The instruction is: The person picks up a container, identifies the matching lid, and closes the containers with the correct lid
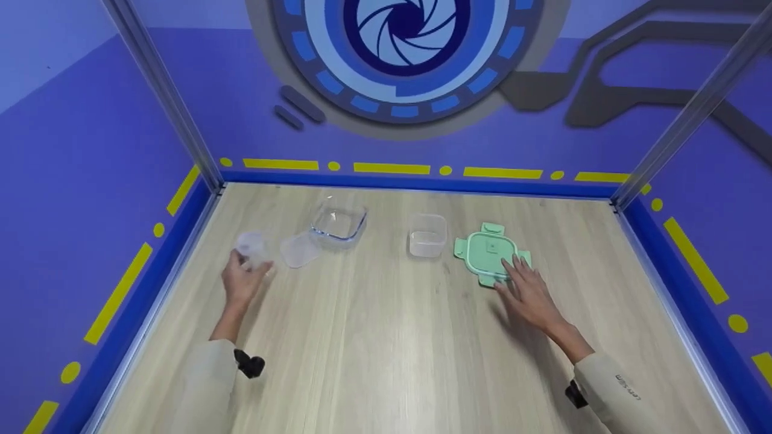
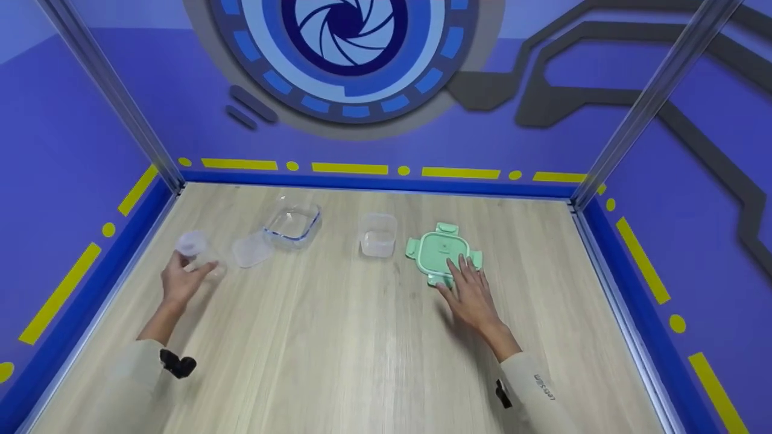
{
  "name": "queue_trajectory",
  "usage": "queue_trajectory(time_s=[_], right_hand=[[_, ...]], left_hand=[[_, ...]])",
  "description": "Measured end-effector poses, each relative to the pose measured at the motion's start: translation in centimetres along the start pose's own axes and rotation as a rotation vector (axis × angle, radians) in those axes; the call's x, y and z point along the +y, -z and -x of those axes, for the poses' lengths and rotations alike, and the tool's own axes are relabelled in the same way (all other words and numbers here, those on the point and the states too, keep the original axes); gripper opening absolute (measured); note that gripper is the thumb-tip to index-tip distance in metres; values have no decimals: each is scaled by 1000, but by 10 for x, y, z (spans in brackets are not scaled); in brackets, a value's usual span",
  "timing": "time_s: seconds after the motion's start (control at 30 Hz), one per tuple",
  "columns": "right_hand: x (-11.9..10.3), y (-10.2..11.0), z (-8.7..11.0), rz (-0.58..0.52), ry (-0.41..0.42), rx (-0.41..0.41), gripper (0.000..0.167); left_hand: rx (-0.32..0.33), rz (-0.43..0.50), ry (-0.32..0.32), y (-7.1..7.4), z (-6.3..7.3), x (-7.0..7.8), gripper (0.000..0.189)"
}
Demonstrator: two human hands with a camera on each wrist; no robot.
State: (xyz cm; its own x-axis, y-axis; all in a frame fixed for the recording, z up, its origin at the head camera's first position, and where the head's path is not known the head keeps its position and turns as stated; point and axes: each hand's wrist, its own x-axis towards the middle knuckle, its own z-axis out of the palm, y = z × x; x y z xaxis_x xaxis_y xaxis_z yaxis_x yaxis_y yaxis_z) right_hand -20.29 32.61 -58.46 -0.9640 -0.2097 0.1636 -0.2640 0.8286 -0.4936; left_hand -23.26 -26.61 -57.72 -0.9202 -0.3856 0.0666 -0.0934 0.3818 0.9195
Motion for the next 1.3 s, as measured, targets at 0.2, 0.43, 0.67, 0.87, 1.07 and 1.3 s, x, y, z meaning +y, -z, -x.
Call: queue_trajectory(time_s=[0.2, 0.43, 0.67, 0.87, 1.07, 1.3], right_hand=[[2, 1, 0, -5, -4, -19, 67], [3, 4, 0, -1, -6, -25, 66], [5, 2, -1, 10, -27, -57, 68], [4, 0, -2, -10, -35, -69, 68], [3, -3, 0, -18, -30, -68, 67], [3, -2, -1, -26, -34, -76, 66]], left_hand=[[80, -37, 137, 15, -16, -9, 63], [81, -68, 160, 10, -24, -10, 67], [51, -144, 179, 8, -24, -11, 66], [50, -143, 196, 3, -15, -7, 78], [154, -79, 221, -13, 20, 11, 81], [51, 90, 179, -46, 39, 23, 56]])
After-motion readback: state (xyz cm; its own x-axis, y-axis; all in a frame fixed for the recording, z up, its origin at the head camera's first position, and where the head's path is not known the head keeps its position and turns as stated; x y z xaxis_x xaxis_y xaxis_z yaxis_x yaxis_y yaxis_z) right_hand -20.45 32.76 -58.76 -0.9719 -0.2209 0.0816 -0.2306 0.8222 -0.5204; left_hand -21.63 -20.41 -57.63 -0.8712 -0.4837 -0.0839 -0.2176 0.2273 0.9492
